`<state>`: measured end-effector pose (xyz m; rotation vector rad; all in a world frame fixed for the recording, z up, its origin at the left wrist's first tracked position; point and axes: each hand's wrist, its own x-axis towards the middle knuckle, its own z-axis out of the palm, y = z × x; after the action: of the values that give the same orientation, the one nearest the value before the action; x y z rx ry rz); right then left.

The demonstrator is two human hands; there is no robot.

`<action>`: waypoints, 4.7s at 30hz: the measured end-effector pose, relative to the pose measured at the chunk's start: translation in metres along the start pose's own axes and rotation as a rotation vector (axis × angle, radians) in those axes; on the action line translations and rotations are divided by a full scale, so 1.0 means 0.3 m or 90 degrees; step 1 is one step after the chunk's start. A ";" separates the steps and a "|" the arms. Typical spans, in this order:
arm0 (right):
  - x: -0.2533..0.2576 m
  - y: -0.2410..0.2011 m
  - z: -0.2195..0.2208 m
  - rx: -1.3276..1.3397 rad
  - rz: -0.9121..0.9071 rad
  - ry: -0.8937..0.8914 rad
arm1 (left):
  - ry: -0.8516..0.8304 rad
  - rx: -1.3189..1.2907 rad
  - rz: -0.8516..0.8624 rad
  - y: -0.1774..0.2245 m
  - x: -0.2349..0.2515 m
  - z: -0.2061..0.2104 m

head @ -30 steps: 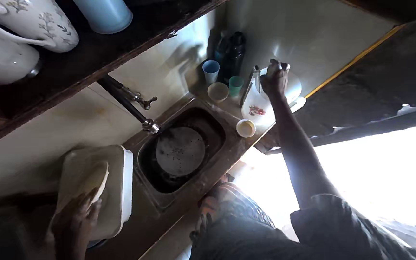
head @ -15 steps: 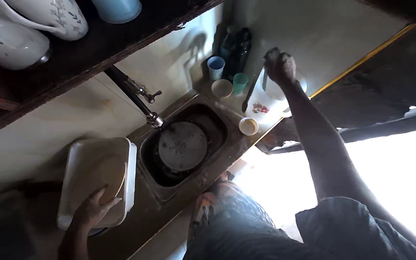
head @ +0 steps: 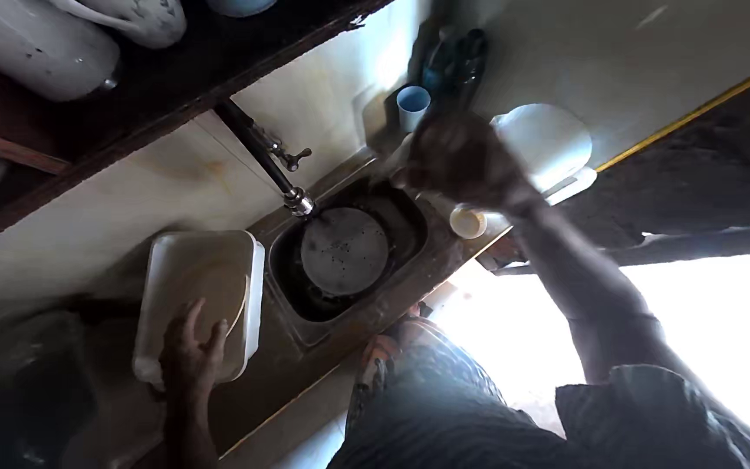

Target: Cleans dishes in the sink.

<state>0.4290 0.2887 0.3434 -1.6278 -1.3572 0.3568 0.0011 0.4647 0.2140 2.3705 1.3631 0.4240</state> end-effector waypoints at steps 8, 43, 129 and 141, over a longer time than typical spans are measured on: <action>-0.285 0.533 0.725 -0.023 0.378 -0.343 | -0.281 -0.431 -0.325 0.230 -0.017 0.367; -0.229 0.509 0.464 0.224 0.540 0.098 | -0.299 -0.376 -0.378 0.470 -0.087 0.510; -0.038 0.497 0.677 -0.139 0.235 -0.339 | -0.584 -0.981 -0.424 0.324 -0.200 0.466; -0.197 0.389 0.723 -0.030 0.182 -0.345 | -0.572 -0.980 -0.450 0.316 -0.177 0.478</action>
<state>0.3222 0.3474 0.1215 -1.8461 -1.5250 1.0005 0.1093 0.3508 0.1268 0.5666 0.7501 0.0532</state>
